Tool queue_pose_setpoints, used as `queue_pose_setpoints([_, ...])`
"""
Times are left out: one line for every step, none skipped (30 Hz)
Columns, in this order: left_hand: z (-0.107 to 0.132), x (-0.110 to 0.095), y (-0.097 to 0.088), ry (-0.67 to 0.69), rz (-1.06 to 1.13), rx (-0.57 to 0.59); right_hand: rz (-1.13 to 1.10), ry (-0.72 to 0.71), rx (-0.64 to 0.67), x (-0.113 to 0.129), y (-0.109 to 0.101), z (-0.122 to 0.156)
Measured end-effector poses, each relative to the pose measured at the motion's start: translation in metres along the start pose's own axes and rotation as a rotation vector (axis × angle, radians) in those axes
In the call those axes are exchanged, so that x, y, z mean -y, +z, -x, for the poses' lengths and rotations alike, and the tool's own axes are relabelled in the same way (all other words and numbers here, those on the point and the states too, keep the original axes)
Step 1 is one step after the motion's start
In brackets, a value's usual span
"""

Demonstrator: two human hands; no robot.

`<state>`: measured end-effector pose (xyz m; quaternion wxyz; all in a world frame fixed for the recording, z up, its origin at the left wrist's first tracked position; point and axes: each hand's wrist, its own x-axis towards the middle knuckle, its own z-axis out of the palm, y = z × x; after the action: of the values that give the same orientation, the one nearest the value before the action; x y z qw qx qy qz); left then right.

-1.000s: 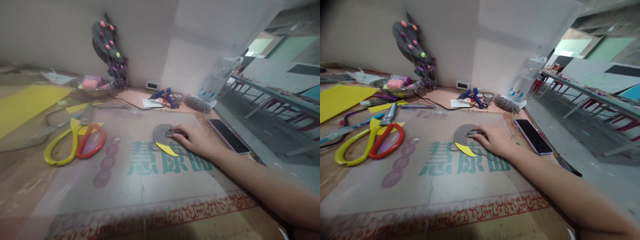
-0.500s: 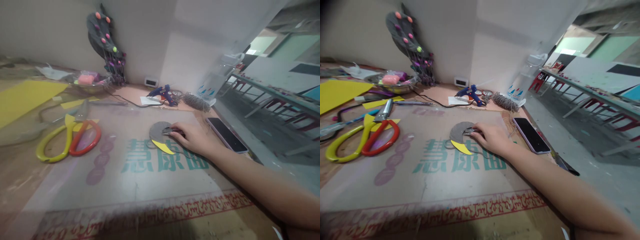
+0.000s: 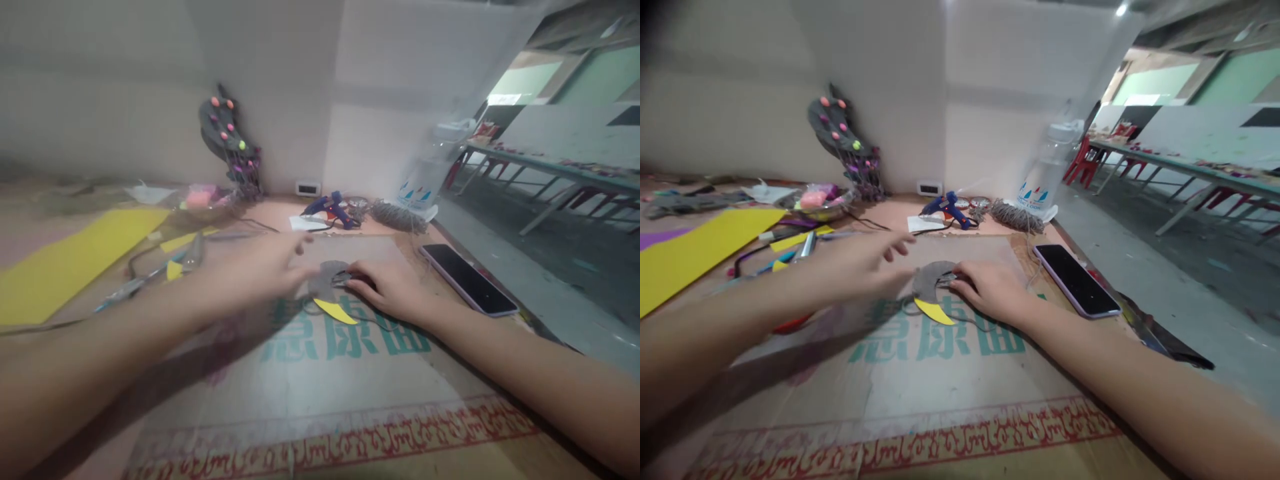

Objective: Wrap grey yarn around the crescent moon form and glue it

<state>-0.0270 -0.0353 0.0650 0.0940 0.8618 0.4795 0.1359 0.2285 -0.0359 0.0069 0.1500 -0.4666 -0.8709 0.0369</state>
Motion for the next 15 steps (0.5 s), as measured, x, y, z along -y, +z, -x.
queue_pose_setpoints([-0.003, -0.003, 0.010, 0.019, -0.023, 0.012, -0.009, -0.004, 0.001, 0.000, 0.001, 0.000])
queue_pose_setpoints([-0.006, -0.006, 0.022, 0.043, -0.039, 0.019, -0.015, -0.007, -0.001, -0.001, 0.001, 0.000])
queue_pose_setpoints([-0.010, -0.009, 0.033, 0.076, -0.046, 0.025, -0.016, -0.010, -0.005, -0.001, 0.002, -0.001])
queue_pose_setpoints([-0.014, -0.012, 0.043, 0.098, -0.041, 0.002, -0.012, -0.013, -0.012, -0.001, 0.002, -0.001])
queue_pose_setpoints([-0.017, -0.015, 0.052, 0.105, -0.030, -0.012, -0.006, -0.016, -0.021, -0.001, 0.003, -0.001])
queue_pose_setpoints([-0.021, -0.017, 0.058, 0.098, -0.013, -0.009, -0.001, -0.020, -0.029, -0.002, 0.003, 0.000])
queue_pose_setpoints([-0.025, -0.018, 0.061, 0.069, 0.020, -0.015, 0.001, -0.022, -0.035, -0.002, 0.003, 0.000])
queue_pose_setpoints([-0.028, -0.019, 0.062, 0.041, 0.076, -0.006, -0.002, -0.025, -0.038, -0.002, 0.003, 0.000])
queue_pose_setpoints([-0.032, -0.019, 0.061, 0.015, 0.133, 0.016, -0.008, -0.026, -0.040, -0.002, 0.003, 0.001])
queue_pose_setpoints([-0.034, -0.017, 0.059, -0.015, 0.191, 0.036, -0.022, -0.025, -0.042, -0.002, 0.002, 0.001])
queue_pose_setpoints([-0.037, -0.015, 0.056, -0.037, 0.257, 0.069, -0.045, -0.017, -0.045, -0.001, 0.002, 0.002])
queue_pose_setpoints([-0.038, -0.012, 0.054, -0.054, 0.333, 0.099, -0.074, -0.002, -0.053, -0.001, 0.001, 0.002])
queue_pose_setpoints([-0.038, -0.008, 0.051, -0.028, 0.428, 0.139, -0.106, 0.016, -0.075, 0.000, 0.000, 0.003])
queue_pose_setpoints([-0.037, -0.003, 0.050, 0.000, 0.533, 0.205, -0.142, 0.032, -0.113, 0.002, -0.001, 0.003])
queue_pose_setpoints([-0.035, 0.001, 0.050, -0.014, 0.641, 0.227, -0.184, 0.046, -0.159, 0.003, -0.002, 0.003])
